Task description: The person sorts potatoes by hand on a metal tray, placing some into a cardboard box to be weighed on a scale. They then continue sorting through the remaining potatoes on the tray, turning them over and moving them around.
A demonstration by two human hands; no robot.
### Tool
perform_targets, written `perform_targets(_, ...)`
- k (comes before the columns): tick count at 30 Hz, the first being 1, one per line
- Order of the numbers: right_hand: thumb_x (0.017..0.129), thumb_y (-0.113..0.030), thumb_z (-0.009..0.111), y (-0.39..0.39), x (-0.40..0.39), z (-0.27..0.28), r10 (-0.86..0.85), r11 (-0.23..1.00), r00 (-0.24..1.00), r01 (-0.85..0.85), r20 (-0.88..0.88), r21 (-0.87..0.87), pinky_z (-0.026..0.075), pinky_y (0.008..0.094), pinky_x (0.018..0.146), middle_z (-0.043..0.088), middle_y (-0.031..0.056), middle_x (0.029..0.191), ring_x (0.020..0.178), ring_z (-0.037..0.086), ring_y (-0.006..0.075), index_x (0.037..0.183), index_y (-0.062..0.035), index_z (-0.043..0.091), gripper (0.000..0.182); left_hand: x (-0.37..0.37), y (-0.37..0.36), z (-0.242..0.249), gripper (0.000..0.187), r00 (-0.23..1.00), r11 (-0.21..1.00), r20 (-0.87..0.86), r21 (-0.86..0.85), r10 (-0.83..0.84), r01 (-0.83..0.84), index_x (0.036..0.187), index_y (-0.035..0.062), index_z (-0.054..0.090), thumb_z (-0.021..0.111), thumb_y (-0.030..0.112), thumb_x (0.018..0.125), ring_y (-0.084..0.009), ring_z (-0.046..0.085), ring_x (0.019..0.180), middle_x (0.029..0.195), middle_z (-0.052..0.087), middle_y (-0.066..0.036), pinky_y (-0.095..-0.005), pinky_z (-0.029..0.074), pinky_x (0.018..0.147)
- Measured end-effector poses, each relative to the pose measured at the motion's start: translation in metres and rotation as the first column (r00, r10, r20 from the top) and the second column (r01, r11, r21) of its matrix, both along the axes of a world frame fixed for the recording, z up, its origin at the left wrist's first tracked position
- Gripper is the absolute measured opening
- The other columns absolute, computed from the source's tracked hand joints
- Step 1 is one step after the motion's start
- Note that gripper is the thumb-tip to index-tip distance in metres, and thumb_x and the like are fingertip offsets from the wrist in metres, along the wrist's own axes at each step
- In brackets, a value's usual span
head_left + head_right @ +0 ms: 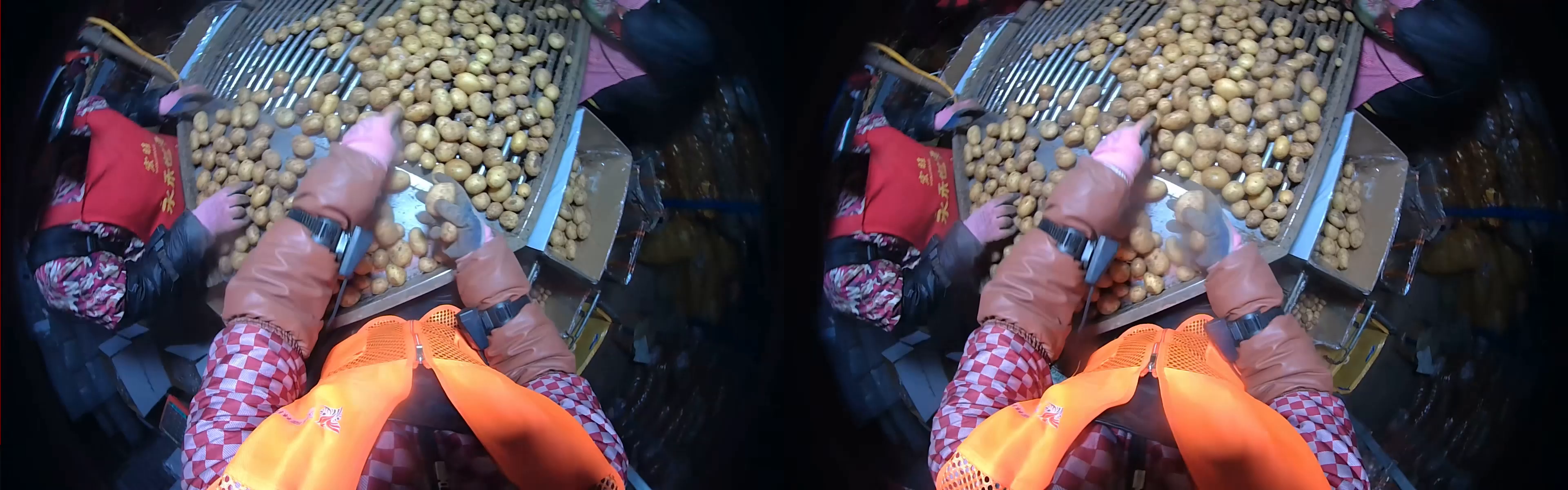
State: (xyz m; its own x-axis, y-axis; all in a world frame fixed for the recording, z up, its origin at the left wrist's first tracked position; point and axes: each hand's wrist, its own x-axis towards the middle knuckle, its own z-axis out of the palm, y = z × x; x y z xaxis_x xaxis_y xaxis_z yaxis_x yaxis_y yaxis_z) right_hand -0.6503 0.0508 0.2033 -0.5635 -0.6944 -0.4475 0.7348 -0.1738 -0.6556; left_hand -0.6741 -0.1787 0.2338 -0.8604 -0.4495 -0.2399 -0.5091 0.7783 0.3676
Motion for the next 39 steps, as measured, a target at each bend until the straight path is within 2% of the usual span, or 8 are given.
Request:
perform_targets(4,0.094,-0.019,0.063,0.089,-0.027,-0.029,-0.217,0.796,0.931,0.342,0.293,-0.499,0.051,0.0221,0.058,0.061,0.0064,0.113,0.088,0.062,0.0153,0.135,-0.0137,0.049,0.043,-0.036,-0.011,-0.028,0.041,1.000,0.999,-0.014,-0.043,-0.016,0.016,0.134,0.0212,0.056,0.056,0.033,0.095,-0.0353,0.063,0.113,0.120,0.066,-0.019,-0.0463,0.051,0.095)
perform_targets(7,0.095,-0.026,0.065,0.141,-0.055,0.025,-0.522,0.688,0.704,0.681,0.481,-0.251,0.049,0.0195,0.050,0.063,0.0033,0.107,0.080,0.062,0.0090,0.126,-0.0124,0.056,0.035,-0.041,-0.021,-0.038,0.044,0.999,0.999,0.000,-0.025,-0.039,0.039,0.135,0.0185,0.056,0.059,0.034,0.094,-0.0352,0.060,0.118,0.126,0.064,-0.019,-0.0446,0.048,0.099)
perform_targets(14,0.094,-0.039,0.066,0.083,-0.008,-0.023,-0.254,0.921,0.932,0.315,-0.260,0.230,0.051,0.0247,0.062,0.059,0.0094,0.126,0.089,0.059,0.0150,0.147,-0.0177,0.044,0.061,0.002,-0.006,-0.014,0.045,0.970,0.989,0.198,0.075,-0.142,0.129,0.130,0.0169,0.058,0.067,0.034,0.090,-0.0326,0.063,0.115,0.121,0.067,-0.016,-0.0411,0.049,0.099)
perform_targets(26,0.091,-0.031,0.073,0.028,0.024,-0.017,0.086,0.995,0.995,-0.089,0.045,0.055,0.054,0.0298,0.057,0.066,0.0056,0.107,0.081,0.067,0.0163,0.120,-0.0109,0.059,0.038,0.110,0.064,0.011,0.041,0.971,0.510,-0.006,0.852,0.239,-0.120,0.123,0.0020,0.063,0.063,0.034,0.097,-0.0165,0.065,0.080,0.099,0.070,-0.006,-0.0310,0.054,0.070)
perform_targets(28,0.090,-0.031,0.072,0.046,0.018,-0.029,-0.081,0.997,0.988,0.083,0.130,-0.008,0.052,0.0260,0.054,0.066,0.0032,0.099,0.074,0.064,0.0134,0.115,-0.0137,0.061,0.033,0.137,0.067,0.011,0.040,0.922,0.618,-0.118,0.772,0.369,-0.148,0.124,0.0017,0.063,0.062,0.032,0.098,-0.0199,0.066,0.088,0.100,0.070,-0.007,-0.0315,0.054,0.077)
perform_targets(32,0.091,-0.038,0.069,0.148,-0.027,-0.019,-0.485,0.849,0.851,0.513,0.201,-0.127,0.052,0.0220,0.056,0.066,0.0021,0.095,0.072,0.062,0.0101,0.117,-0.0163,0.060,0.035,0.193,0.043,-0.031,0.053,0.887,0.978,-0.413,-0.056,-0.205,0.200,0.133,0.0048,0.058,0.072,0.019,0.084,-0.0421,0.062,0.107,0.121,0.063,-0.024,-0.0470,0.051,0.092)
perform_targets(35,0.090,-0.043,0.071,0.178,-0.028,0.001,-0.776,0.579,0.542,0.815,0.323,0.023,0.057,0.0247,0.065,0.057,0.0072,0.127,0.099,0.064,0.0196,0.123,-0.0082,0.059,0.050,0.192,0.061,-0.038,0.059,0.946,0.961,-0.191,-0.146,-0.262,0.236,0.137,0.0077,0.054,0.073,0.019,0.083,-0.0407,0.060,0.113,0.131,0.055,-0.025,-0.0472,0.050,0.095)
perform_targets(39,0.091,-0.021,0.068,0.222,-0.042,-0.063,-0.557,0.768,0.642,0.639,0.527,0.033,0.058,0.0282,0.077,0.062,0.0091,0.116,0.101,0.063,0.0208,0.116,-0.0033,0.063,0.031,0.163,0.044,-0.071,0.064,0.915,0.974,-0.366,0.076,-0.170,0.212,0.141,0.0129,0.051,0.074,0.017,0.082,-0.0440,0.054,0.120,0.135,0.052,-0.025,-0.0487,0.048,0.100)
